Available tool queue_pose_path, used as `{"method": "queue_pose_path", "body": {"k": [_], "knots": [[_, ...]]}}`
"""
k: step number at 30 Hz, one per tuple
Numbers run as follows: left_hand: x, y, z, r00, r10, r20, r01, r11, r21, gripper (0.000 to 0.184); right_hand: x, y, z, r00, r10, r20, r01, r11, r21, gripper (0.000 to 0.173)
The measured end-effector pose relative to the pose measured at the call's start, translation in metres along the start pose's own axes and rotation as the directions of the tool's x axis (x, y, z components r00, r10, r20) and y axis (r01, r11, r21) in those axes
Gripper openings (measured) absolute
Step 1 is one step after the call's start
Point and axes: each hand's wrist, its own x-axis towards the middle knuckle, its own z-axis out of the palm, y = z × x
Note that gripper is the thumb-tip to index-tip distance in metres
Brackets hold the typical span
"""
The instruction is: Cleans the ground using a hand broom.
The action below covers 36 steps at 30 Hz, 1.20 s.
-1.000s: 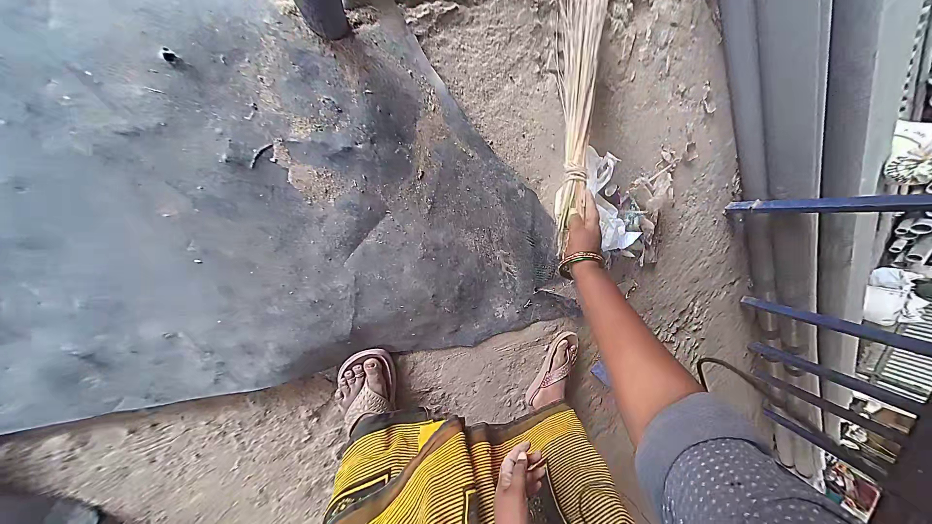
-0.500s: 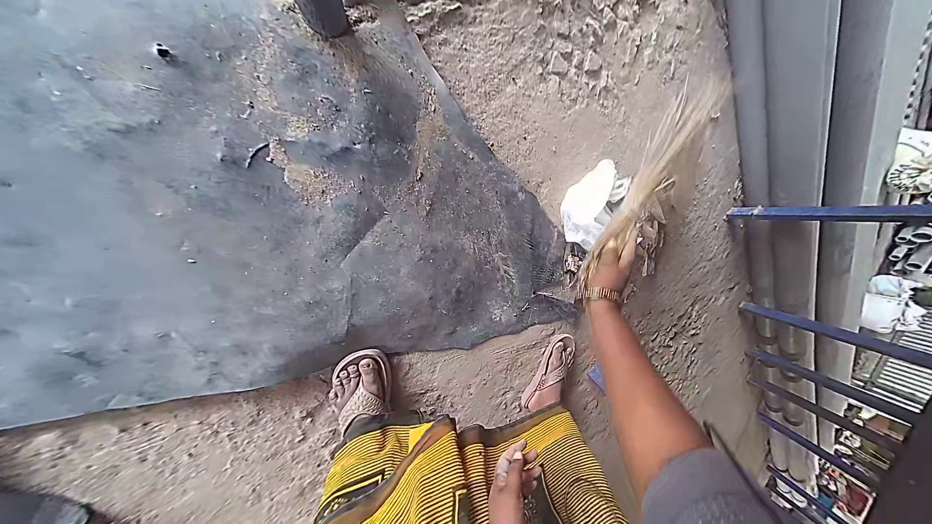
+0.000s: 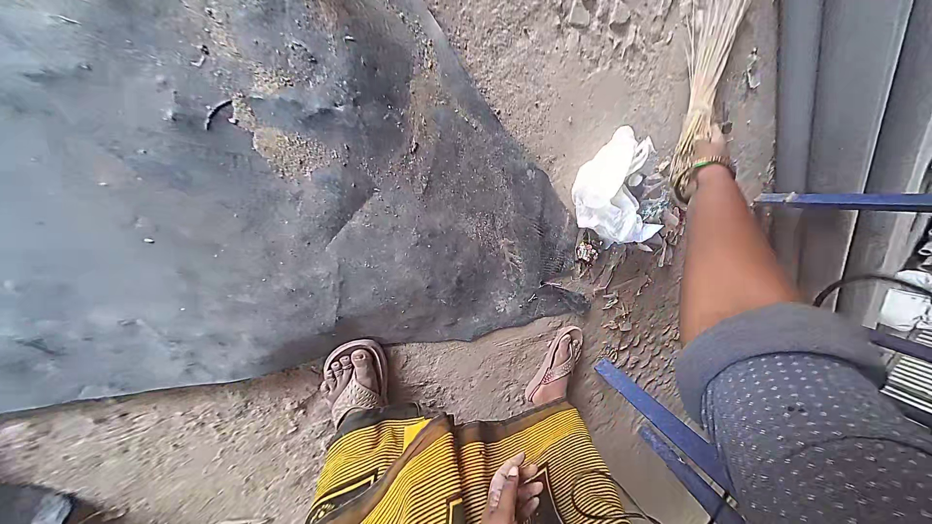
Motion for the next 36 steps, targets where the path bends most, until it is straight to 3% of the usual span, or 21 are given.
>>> {"method": "queue_pose_path", "body": {"k": [5, 7, 10, 12, 15, 19, 21, 23, 26, 28, 31, 33, 36], "knots": [[-0.001, 0.004, -0.001, 1.000, -0.013, 0.004, 0.013, 1.000, -0.012, 0.038, -0.073, 0.072, 0.037, 0.968, 0.192, -0.159, -0.142, 0.948, 0.285, 0.055], [0.000, 0.006, -0.001, 1.000, 0.000, 0.005, 0.000, 1.000, -0.005, 0.038, -0.118, 0.065, 0.047, 0.942, 0.273, -0.194, -0.184, 0.907, 0.378, 0.058], [-0.002, 0.008, 0.000, 1.000, 0.008, -0.011, -0.008, 1.000, -0.006, 0.037, -0.157, 0.041, 0.058, 0.955, 0.204, -0.215, -0.073, 0.865, 0.496, 0.058], [-0.003, 0.006, 0.000, 1.000, 0.012, -0.009, -0.012, 1.000, 0.004, 0.038, -0.143, 0.013, 0.055, 0.975, 0.084, -0.207, 0.032, 0.866, 0.498, 0.059], [0.000, 0.002, -0.001, 1.000, 0.029, -0.009, -0.029, 1.000, 0.011, 0.038, -0.079, -0.035, 0.043, 0.977, -0.075, -0.199, 0.149, 0.910, 0.387, 0.057], [0.002, -0.004, -0.001, 0.999, 0.005, -0.042, -0.005, 1.000, 0.001, 0.038, -0.017, -0.058, 0.014, 0.998, 0.016, -0.056, -0.011, 0.997, 0.081, 0.051], [0.002, -0.006, 0.002, 0.999, 0.001, -0.054, -0.001, 1.000, -0.001, 0.036, -0.009, -0.025, 0.009, 0.999, 0.028, -0.042, -0.027, 1.000, 0.015, 0.050], [0.003, -0.005, 0.001, 0.999, 0.008, -0.040, -0.008, 1.000, 0.004, 0.037, -0.019, 0.019, 0.014, 0.998, 0.056, -0.041, -0.054, 0.997, 0.058, 0.049], [0.004, -0.005, 0.001, 1.000, 0.001, -0.031, -0.001, 1.000, 0.006, 0.037, -0.053, 0.097, 0.030, 0.980, 0.196, -0.037, -0.182, 0.955, 0.234, 0.051], [0.005, -0.007, -0.001, 1.000, 0.001, -0.031, -0.001, 1.000, 0.007, 0.038, -0.095, 0.143, 0.047, 0.955, 0.290, -0.053, -0.237, 0.862, 0.449, 0.051], [0.007, -0.007, -0.001, 0.999, 0.014, -0.036, -0.014, 1.000, 0.007, 0.037, -0.173, 0.156, 0.050, 0.892, 0.440, -0.103, -0.277, 0.714, 0.643, 0.049], [0.006, -0.006, 0.000, 0.998, 0.012, -0.053, -0.012, 1.000, 0.007, 0.036, -0.207, 0.160, 0.041, 0.860, 0.472, -0.194, -0.258, 0.731, 0.632, 0.048], [0.004, -0.004, -0.002, 0.998, 0.001, -0.062, -0.001, 1.000, 0.012, 0.037, -0.213, 0.194, 0.019, 0.868, 0.409, -0.281, -0.209, 0.814, 0.541, 0.052]]}}
